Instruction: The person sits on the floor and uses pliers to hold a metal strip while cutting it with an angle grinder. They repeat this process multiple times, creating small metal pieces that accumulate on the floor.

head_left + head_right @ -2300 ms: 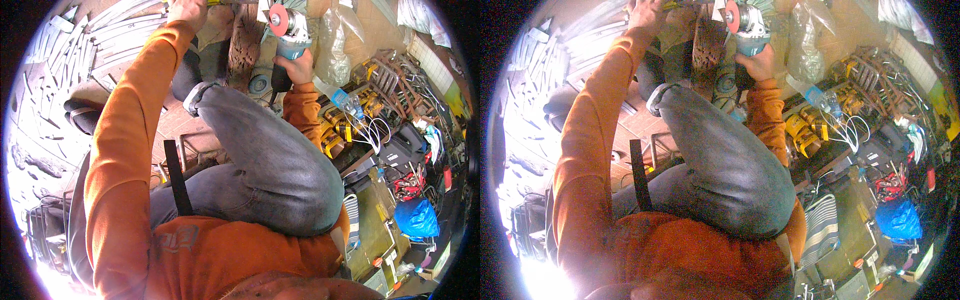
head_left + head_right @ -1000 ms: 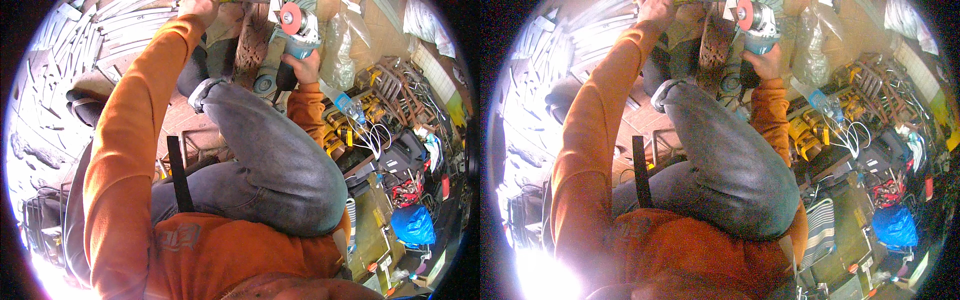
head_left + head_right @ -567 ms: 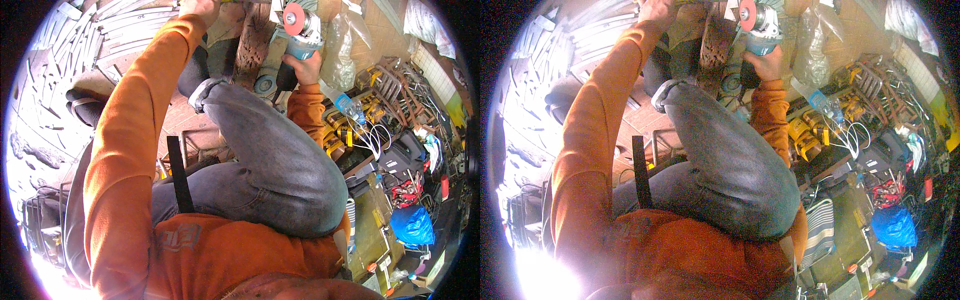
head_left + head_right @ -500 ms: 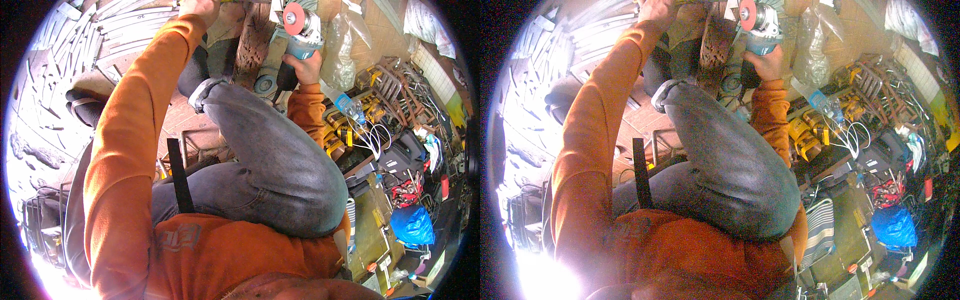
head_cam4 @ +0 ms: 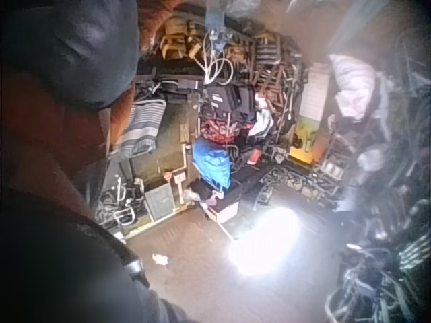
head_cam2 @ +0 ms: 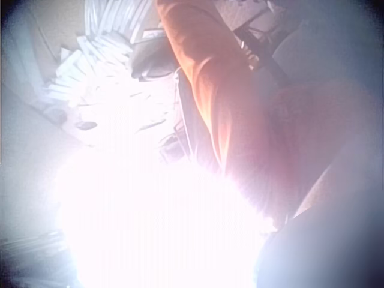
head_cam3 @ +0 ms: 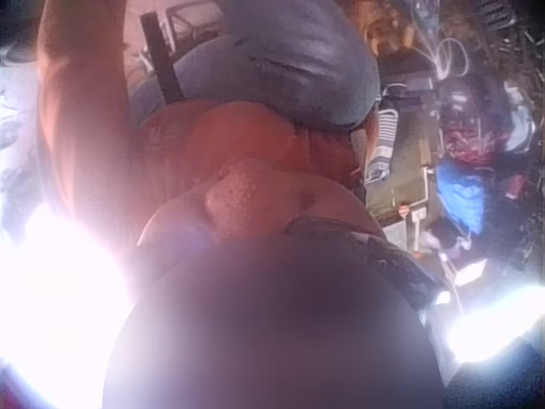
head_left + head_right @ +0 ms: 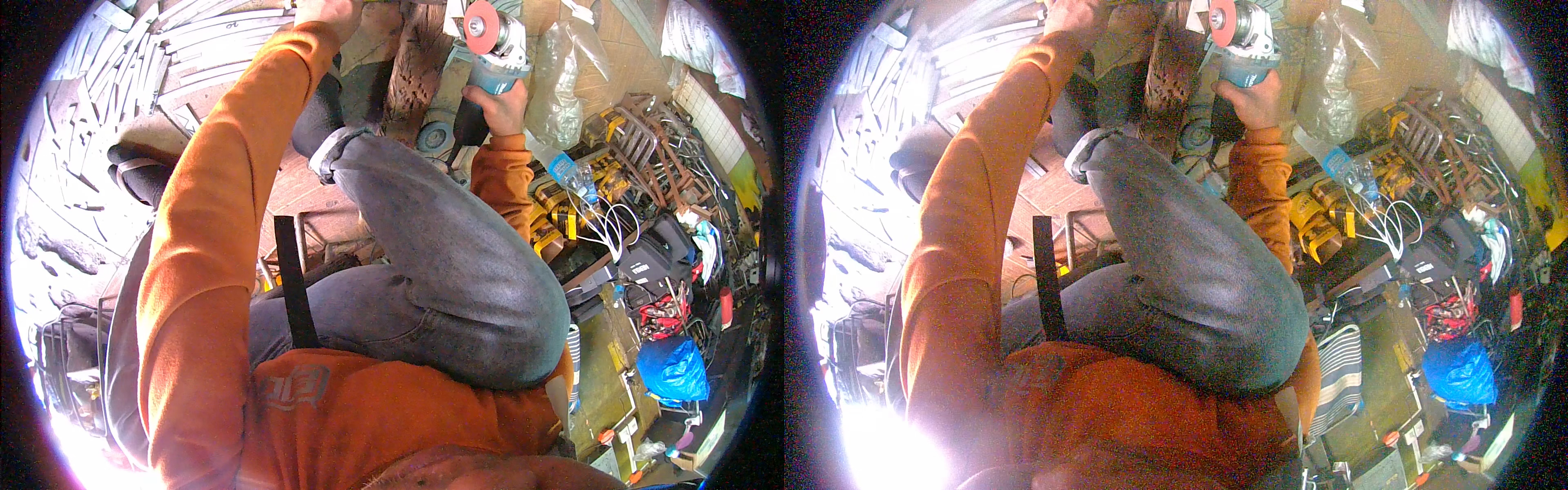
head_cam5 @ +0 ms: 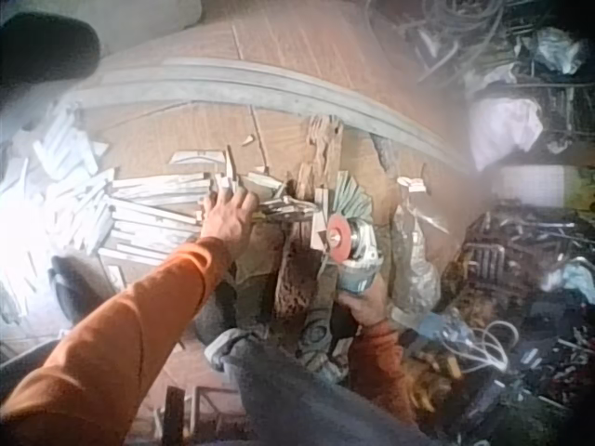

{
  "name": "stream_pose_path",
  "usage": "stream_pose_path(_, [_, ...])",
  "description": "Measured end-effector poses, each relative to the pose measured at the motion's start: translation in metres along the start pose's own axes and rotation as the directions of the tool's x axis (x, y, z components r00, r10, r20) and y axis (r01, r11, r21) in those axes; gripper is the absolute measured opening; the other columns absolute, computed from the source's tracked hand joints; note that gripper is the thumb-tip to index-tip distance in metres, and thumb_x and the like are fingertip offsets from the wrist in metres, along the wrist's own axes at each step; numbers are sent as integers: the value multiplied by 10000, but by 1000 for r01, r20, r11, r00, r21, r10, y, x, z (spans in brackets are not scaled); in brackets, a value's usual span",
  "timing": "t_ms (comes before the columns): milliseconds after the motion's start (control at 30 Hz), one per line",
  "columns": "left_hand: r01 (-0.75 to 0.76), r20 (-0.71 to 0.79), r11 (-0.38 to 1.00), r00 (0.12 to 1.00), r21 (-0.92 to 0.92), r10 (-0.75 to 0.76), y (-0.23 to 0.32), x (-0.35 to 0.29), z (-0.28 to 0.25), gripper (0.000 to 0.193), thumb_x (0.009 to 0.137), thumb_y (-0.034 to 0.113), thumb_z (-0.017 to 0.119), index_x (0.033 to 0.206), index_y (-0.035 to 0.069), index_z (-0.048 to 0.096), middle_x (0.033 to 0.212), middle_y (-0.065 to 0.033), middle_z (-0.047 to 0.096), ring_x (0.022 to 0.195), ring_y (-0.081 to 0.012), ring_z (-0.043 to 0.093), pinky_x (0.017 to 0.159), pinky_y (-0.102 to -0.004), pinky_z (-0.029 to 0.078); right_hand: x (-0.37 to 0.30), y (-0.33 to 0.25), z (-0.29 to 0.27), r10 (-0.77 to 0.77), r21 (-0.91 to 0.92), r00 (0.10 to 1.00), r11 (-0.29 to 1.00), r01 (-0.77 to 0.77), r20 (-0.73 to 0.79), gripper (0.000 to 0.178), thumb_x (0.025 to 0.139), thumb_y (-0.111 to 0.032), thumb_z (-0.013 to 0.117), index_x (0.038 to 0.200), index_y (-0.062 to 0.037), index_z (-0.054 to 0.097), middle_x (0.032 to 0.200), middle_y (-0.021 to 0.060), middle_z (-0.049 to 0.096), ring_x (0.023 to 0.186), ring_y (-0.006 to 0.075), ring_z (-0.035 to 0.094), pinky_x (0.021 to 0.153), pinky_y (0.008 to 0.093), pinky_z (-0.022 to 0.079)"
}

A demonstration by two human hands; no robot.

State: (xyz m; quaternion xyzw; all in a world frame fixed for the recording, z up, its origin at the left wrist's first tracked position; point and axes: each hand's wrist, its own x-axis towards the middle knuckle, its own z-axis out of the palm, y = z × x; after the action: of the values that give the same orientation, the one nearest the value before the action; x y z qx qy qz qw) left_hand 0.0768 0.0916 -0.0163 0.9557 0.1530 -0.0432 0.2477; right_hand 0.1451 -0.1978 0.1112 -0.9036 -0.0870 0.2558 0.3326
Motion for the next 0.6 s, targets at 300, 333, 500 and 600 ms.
stream_pose_path(300, [-14, -37, 1000, 999, -13, 13, -2, 0, 2, 309, 890, 151, 557, 1196, 127, 590, 1230, -114, 578, 1296, -372, 484, 1055, -597, 377, 2, -1, -1, -3, 34, 999, 999, 2, 36, 494, 628, -155, 886, 1062, -17, 693, 994, 54, 736, 878, 193, 698, 821, 350, 557])
stream_pose_path(333, [-18, -47, 1000, 999, -7, 17, -2, 0, 3, 309, 890, 150, 554, 1196, 125, 590, 1229, -115, 579, 1298, -374, 483, 1056, -597, 376, 2, 0, -1, -11, 39, 999, 999, 9, 36, 488, 629, -151, 884, 1059, -18, 695, 992, 54, 736, 876, 192, 698, 820, 349, 556])
stream_pose_path(500, [-30, -75, 1000, 997, 3, 30, -2, 0, 5, 312, 888, 159, 561, 1196, 120, 591, 1234, -119, 578, 1307, -381, 477, 1057, -598, 373, -1, -1, -1, -30, 24, 999, 999, 29, 35, 470, 626, -133, 879, 1048, -26, 702, 980, 50, 736, 868, 189, 695, 815, 344, 555])
stream_pose_path(600, [-30, -80, 999, 996, 16, 32, -2, 0, 5, 334, 872, 189, 608, 1199, 121, 593, 1239, -118, 577, 1308, -381, 477, 1060, -598, 370, -3, -2, 2, -56, 87, 998, 995, 54, 13, 376, 656, -76, 854, 997, -5, 713, 917, 36, 718, 815, 165, 669, 784, 330, 536])
